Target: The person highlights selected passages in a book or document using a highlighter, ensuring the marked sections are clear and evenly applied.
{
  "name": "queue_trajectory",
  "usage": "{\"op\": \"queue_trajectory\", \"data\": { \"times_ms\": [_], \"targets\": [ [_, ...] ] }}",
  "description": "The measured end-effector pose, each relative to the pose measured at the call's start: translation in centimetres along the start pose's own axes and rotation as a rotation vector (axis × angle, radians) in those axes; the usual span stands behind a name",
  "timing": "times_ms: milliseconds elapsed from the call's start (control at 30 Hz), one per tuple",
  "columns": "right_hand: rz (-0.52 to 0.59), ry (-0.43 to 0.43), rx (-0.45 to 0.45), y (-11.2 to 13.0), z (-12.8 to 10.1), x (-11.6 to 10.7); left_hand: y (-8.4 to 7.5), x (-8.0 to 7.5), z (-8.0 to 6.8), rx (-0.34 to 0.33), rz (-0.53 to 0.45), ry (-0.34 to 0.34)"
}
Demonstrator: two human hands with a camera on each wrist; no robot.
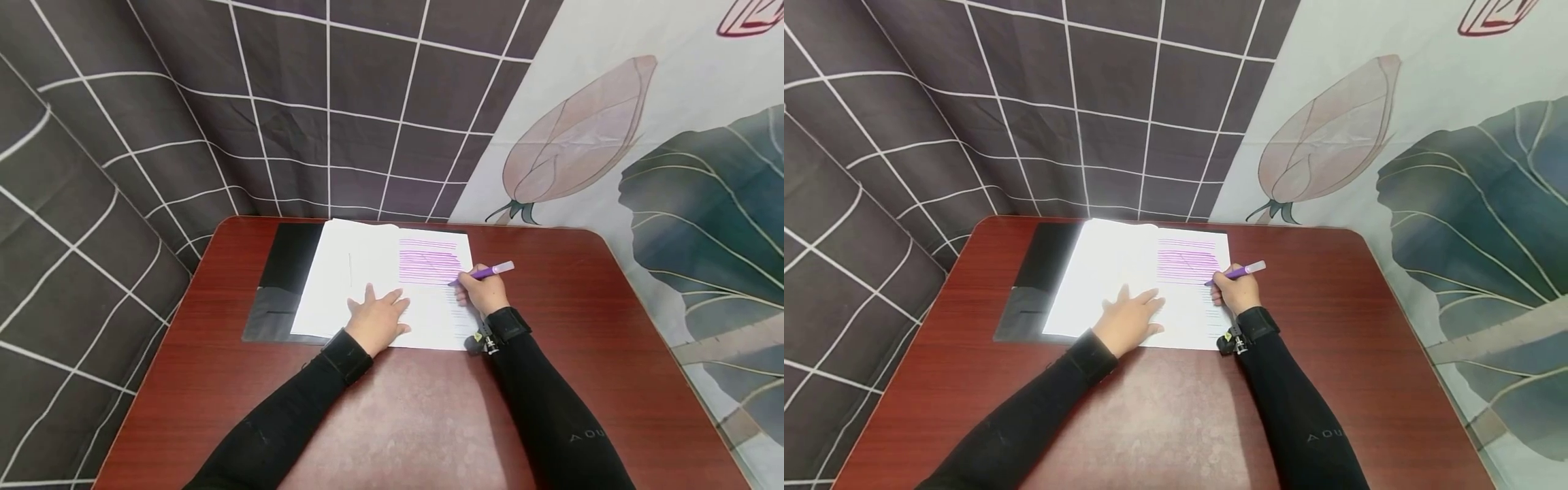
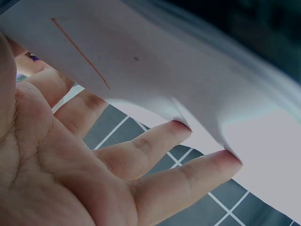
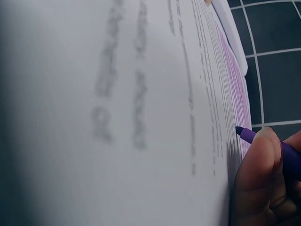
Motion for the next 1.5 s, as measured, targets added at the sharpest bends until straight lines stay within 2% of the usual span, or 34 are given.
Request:
{"op": "queue_trajectory", "data": {
  "times_ms": [333, 633, 933, 1167, 1267, 1400, 1500],
  "targets": [
    [0.058, 0.006, 0.027, -0.3, 0.1, -0.3, 0.1, -0.6, -0.4, -0.011, -0.023, -0.003],
    [-0.013, -0.002, 0.041, -0.7, 0.2, -1.0, -0.4, -1.2, -0.9, -0.018, -0.016, -0.008],
    [0.076, 0.013, 0.045, -0.7, 0.0, -1.4, 0.0, -0.7, -0.4, -0.004, -0.015, -0.007],
    [0.094, -0.006, 0.055, -0.9, 0.1, -1.9, -0.6, -1.3, -0.3, 0.008, 0.029, -0.025],
    [0.103, -0.008, 0.071, -1.2, 0.1, -2.0, -0.4, -0.9, -0.1, 0.012, 0.034, -0.026],
    [0.206, -0.005, 0.092, -1.5, 0.1, -1.5, 0.4, 0.0, 0.1, -0.004, 0.029, -0.026],
    [0.291, -0.023, 0.064, -0.7, 0.0, -0.7, 0.2, 0.2, 0.0, -0.003, 0.045, -0.029]
  ]
}}
Point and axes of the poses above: each hand's wrist, its own z-axis towards the middle knuckle, its own x-axis out of the palm, y = z × x, the point moved 8 cm from there along z, towards the middle knuckle, and after that the axes turned 10 degrees about -z, right-handed, at the moved point
